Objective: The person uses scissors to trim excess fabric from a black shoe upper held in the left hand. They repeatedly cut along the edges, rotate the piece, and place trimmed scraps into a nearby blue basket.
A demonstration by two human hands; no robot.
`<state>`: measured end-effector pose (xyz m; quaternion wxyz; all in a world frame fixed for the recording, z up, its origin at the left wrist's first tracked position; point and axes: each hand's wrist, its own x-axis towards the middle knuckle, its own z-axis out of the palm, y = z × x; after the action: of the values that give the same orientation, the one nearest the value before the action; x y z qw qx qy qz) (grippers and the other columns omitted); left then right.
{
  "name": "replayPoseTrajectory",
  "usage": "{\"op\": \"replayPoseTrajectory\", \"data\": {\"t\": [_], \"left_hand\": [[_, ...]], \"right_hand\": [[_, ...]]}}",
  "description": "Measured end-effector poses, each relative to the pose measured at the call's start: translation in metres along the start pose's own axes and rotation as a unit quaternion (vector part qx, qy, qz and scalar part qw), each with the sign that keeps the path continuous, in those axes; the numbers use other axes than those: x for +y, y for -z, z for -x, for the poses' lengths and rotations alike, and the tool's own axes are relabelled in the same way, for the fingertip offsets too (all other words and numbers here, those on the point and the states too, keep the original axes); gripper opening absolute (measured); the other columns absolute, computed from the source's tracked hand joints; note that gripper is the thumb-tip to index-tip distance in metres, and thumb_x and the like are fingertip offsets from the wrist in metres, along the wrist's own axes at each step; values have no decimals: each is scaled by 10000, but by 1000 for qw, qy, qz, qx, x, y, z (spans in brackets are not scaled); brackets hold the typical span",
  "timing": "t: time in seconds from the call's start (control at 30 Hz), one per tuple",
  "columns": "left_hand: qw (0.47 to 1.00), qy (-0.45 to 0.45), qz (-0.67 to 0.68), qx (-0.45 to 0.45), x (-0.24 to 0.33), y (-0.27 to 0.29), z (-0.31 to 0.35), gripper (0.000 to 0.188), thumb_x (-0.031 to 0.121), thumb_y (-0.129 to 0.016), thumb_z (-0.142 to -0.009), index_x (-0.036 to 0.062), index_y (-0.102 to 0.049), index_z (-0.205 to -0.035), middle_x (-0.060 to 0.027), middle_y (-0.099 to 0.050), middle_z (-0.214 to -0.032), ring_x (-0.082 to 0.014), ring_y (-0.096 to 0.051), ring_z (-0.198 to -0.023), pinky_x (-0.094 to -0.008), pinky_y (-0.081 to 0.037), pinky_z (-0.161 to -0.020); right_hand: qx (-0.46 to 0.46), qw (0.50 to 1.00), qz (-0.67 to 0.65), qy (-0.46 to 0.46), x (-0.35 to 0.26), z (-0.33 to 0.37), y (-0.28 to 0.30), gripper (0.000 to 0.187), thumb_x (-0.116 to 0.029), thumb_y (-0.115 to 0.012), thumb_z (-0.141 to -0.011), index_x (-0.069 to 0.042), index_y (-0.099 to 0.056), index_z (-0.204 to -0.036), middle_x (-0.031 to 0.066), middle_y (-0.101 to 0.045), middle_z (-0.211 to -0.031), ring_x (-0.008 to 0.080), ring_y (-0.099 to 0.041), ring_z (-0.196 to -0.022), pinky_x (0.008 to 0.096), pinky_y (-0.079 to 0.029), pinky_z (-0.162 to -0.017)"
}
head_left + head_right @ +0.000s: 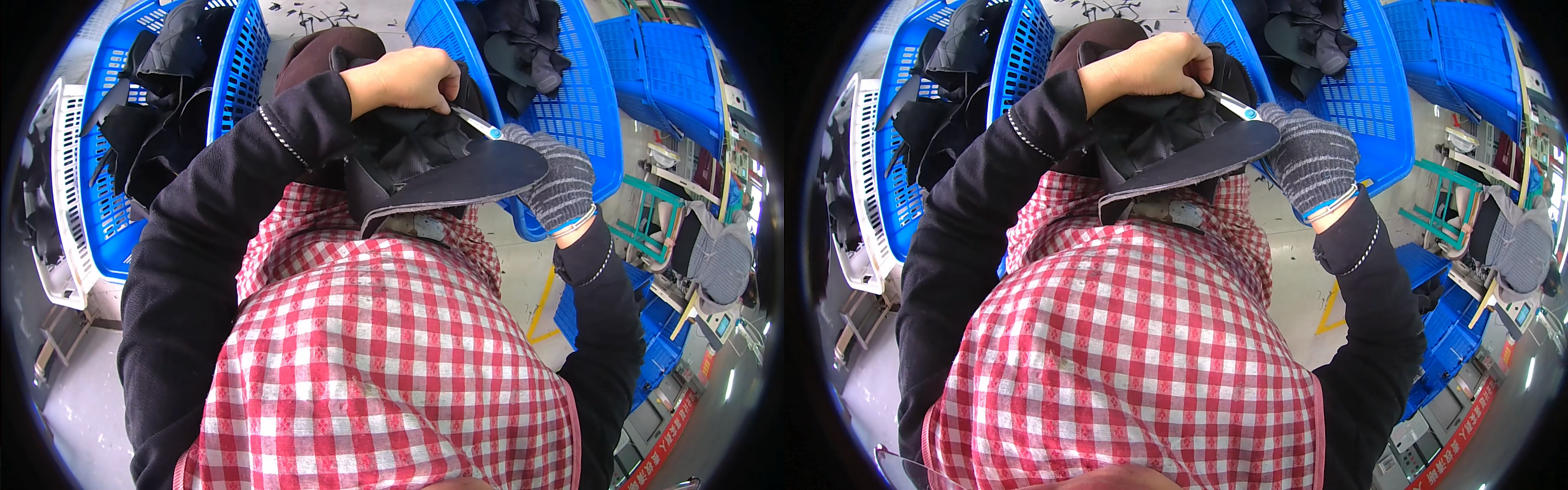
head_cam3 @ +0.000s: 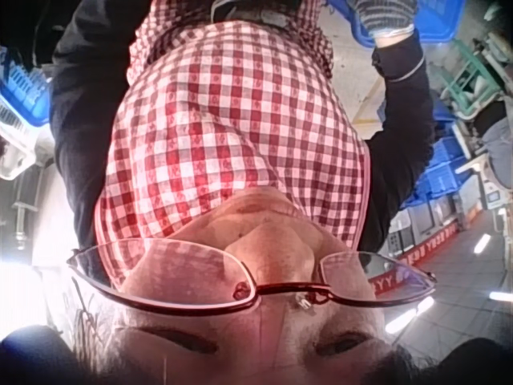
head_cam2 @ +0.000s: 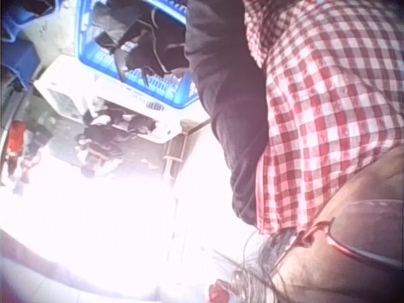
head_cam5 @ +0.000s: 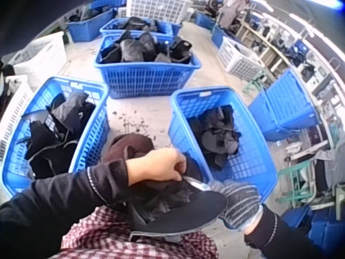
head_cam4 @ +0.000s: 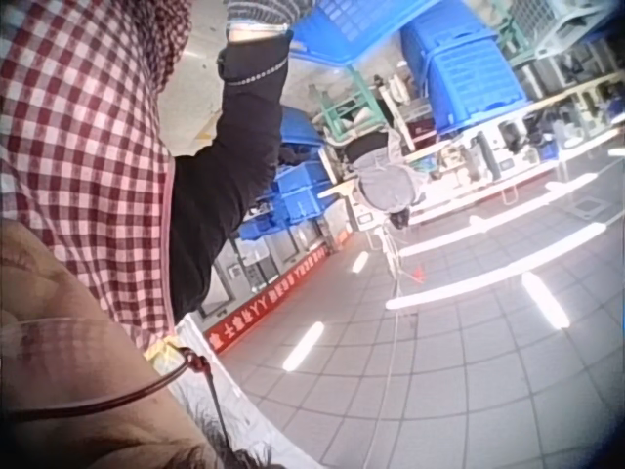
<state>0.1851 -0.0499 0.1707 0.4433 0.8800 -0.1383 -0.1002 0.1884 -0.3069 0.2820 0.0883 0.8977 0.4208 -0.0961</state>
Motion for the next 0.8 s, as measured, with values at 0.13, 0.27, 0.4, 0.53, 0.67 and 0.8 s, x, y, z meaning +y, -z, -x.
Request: {"op": "replayPoseTrajectory", "data": {"t": [0.13, 0.27, 0.4, 0.53, 0.67, 0.8], "left_hand": [[995, 9, -89, 42, 5, -8, -2, 185, 112, -838, -775, 36, -754, -921, -132, -733, -892, -305, -718, -859, -377, -577, -779], [997, 28, -56, 44, -10, -11, -8, 170, 141, -825, -766, 89, -781, -921, -126, -748, -880, -327, -730, -863, -405, -584, -777], [998, 10, -12, 56, -13, -3, -11, 171, 187, -828, -789, 98, -800, -931, -126, -753, -848, -333, -737, -824, -399, -591, -772], [973, 50, 136, 177, 2, 14, 7, 220, 219, -815, -879, 9, -766, -920, -88, -688, -792, -251, -726, -815, -290, -585, -779], [890, -91, -138, 424, 4, 28, 73, 141, 89, -738, -956, -15, -720, -1050, -73, -665, -999, -166, -702, -977, -267, -586, -877], [899, 100, 130, 407, 16, 14, 131, 609, 204, -785, -958, 39, -473, -1454, -117, -598, -1247, -220, -619, -1185, -353, -535, -992]], "right_hand": [[12, 1000, 20, 7, -5, -3, 7, 236, -287, -680, -950, -142, -719, -1132, 123, -695, -833, 305, -718, -778, 428, -551, -637], [25, 999, 24, 25, -6, -9, 5, 236, -286, -674, -952, -131, -711, -1126, 126, -693, -830, 305, -717, -786, 425, -554, -641], [27, 999, 16, 41, -1, -13, -4, 278, -289, -692, -929, -129, -709, -1156, 124, -712, -870, 303, -720, -798, 431, -548, -635], [26, 997, -65, 39, 12, -10, -14, 289, -253, -713, -923, -110, -704, -1174, 141, -704, -810, 307, -712, -743, 431, -551, -629], [144, 964, -210, -76, 33, 2, -31, 344, -241, -758, -938, -78, -689, -1232, 151, -757, -912, 322, -743, -804, 401, -590, -728], [61, 865, -441, -232, 46, 10, -65, 358, -203, -776, -948, -52, -665, -1253, 141, -736, -1030, 247, -725, -921, 355, -575, -823]]}}
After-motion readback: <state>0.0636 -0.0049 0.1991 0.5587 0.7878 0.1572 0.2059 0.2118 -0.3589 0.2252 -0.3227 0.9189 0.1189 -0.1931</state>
